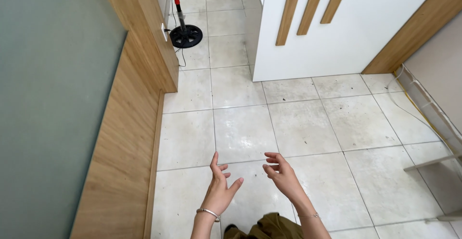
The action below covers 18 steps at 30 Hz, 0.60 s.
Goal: Arrange decorative floral and animal-shaped candles on a display shelf.
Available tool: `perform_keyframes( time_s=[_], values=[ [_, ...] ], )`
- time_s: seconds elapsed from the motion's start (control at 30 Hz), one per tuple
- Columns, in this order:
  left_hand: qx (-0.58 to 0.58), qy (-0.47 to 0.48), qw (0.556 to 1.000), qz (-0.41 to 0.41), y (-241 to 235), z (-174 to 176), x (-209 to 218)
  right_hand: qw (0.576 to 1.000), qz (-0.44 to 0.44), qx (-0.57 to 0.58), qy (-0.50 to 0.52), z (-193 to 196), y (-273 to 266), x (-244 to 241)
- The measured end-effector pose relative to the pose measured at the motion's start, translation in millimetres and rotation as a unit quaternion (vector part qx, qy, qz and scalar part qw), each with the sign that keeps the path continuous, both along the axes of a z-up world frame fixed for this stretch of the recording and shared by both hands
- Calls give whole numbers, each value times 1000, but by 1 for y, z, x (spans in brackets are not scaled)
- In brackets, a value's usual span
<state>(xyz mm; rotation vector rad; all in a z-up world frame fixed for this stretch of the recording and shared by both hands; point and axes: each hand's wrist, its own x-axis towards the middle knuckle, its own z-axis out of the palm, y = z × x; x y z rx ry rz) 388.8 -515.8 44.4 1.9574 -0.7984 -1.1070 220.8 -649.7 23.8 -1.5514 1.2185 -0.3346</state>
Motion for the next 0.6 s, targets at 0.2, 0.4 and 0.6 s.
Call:
perform_keyframes(
  time_s=[0.2,0.4,0.6],
  values=[
    [9,9,1000,4,-79,-13,75,999,1,28,-18,-12,-84,77],
    [-29,5,998,49,-194,-21,159,998,32,19,-42,-17,-208,168],
    [-64,8,995,72,-330,-4,240,996,86,-6,-29,9,-351,265]
  ],
)
